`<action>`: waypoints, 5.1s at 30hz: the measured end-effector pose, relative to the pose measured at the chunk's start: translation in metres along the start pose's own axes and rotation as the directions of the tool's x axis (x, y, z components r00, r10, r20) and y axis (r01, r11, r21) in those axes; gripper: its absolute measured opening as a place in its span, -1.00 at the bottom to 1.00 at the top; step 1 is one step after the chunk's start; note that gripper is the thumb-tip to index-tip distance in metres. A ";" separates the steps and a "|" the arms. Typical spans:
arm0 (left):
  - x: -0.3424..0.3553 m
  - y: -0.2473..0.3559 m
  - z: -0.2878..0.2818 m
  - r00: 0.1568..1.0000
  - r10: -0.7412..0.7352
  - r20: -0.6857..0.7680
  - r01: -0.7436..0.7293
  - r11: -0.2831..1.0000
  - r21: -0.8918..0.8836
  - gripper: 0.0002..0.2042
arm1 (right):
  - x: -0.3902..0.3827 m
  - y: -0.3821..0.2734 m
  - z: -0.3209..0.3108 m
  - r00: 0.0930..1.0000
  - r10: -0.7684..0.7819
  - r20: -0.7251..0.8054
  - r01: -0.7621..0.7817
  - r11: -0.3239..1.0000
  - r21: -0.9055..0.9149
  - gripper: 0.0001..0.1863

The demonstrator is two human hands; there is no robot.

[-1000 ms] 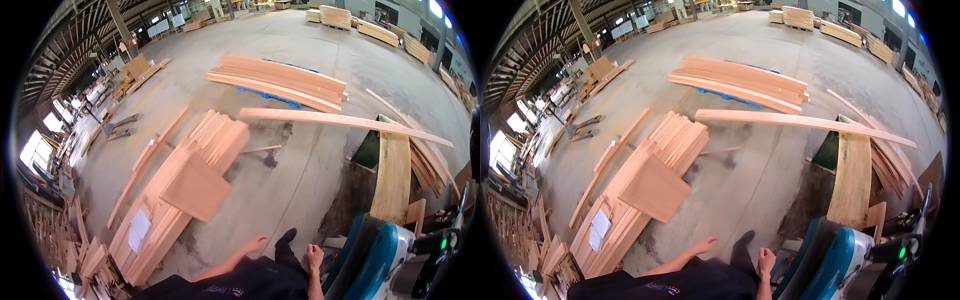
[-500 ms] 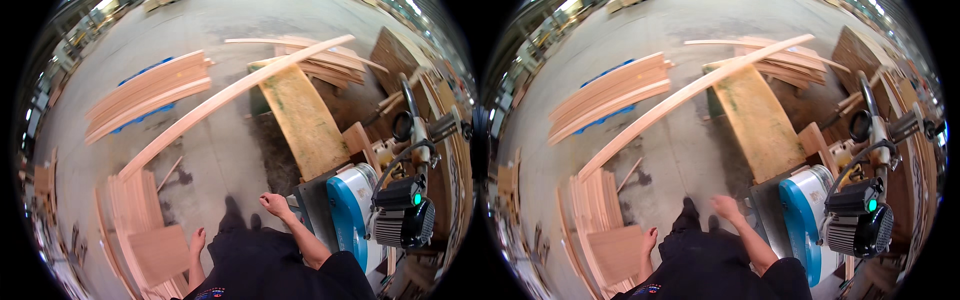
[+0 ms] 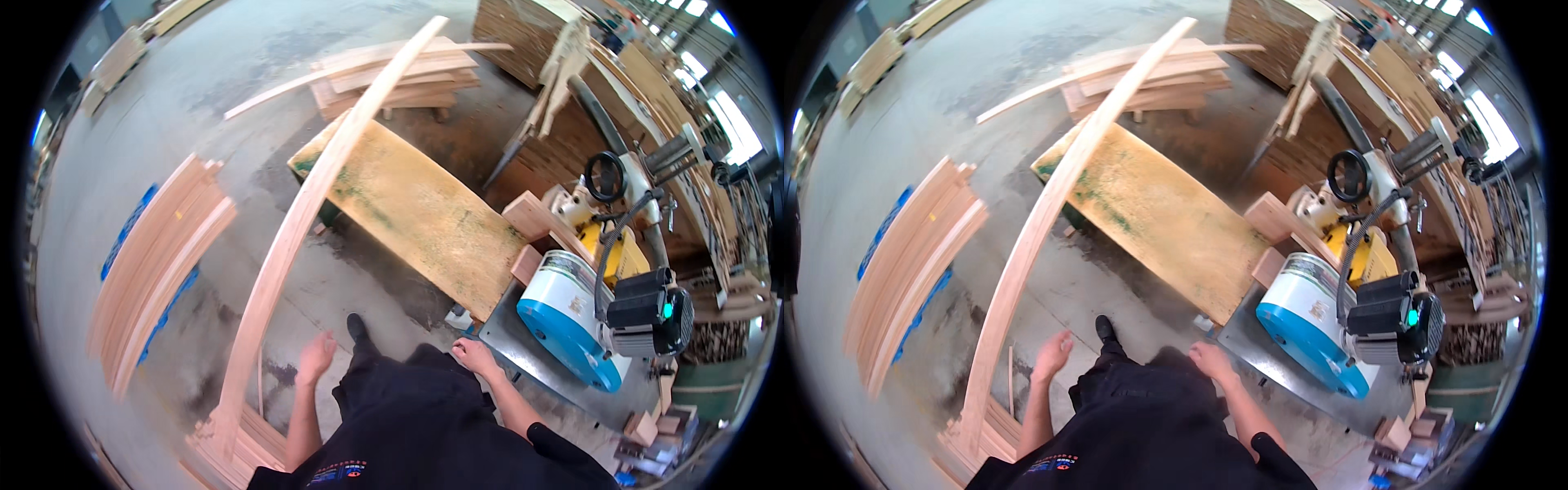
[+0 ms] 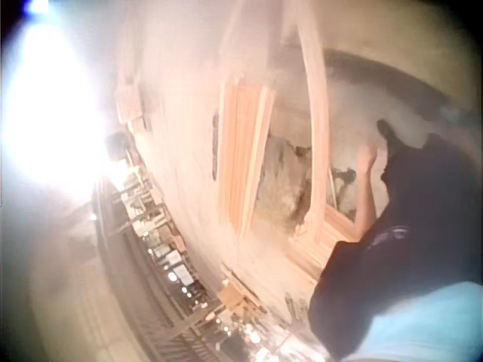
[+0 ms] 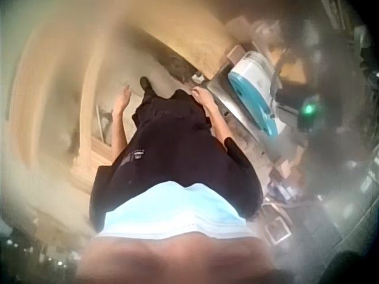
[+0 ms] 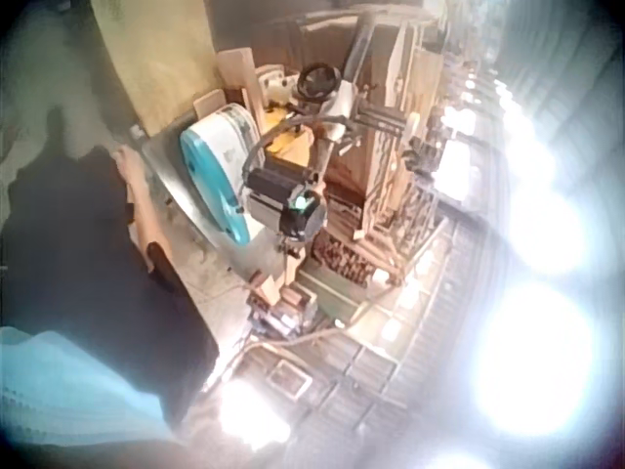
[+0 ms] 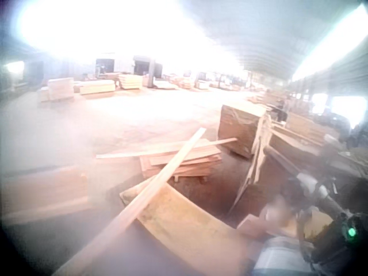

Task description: The person repeatedly picks up wooden planks, runs them through a stationary spindle sander, and stacks the finished pieces. They handle each plank one at a time, flipping and repositioning as needed, then place the processed planks into a growing stack on the workbench.

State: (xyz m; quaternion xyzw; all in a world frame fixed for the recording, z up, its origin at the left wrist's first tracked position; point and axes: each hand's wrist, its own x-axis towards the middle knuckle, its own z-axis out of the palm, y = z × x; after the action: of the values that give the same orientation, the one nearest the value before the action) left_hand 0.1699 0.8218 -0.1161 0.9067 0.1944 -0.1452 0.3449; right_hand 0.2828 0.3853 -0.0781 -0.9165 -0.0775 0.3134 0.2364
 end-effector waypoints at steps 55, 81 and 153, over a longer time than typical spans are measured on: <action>0.318 0.224 -0.085 0.824 0.320 0.468 -0.446 0.875 0.187 -0.63 | 0.232 0.026 -0.099 0.512 0.852 0.108 0.157 -0.217 0.963 -0.67; 0.317 0.234 -0.084 0.793 0.431 0.431 -0.533 0.833 0.147 -0.64 | 0.170 0.030 -0.208 0.818 0.325 -0.475 -0.365 0.931 0.008 -0.01; 0.292 0.147 0.019 0.556 0.113 0.823 0.615 0.610 -0.500 -0.32 | 0.191 -0.116 -0.058 0.848 0.373 -0.376 -0.387 0.921 0.040 -0.12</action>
State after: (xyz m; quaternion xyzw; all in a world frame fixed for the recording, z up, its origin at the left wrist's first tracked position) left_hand 0.4913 0.7812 -0.1622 0.4700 0.2047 -0.4901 0.7049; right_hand 0.4698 0.5197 -0.0848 -0.9607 0.1462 0.1708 0.1630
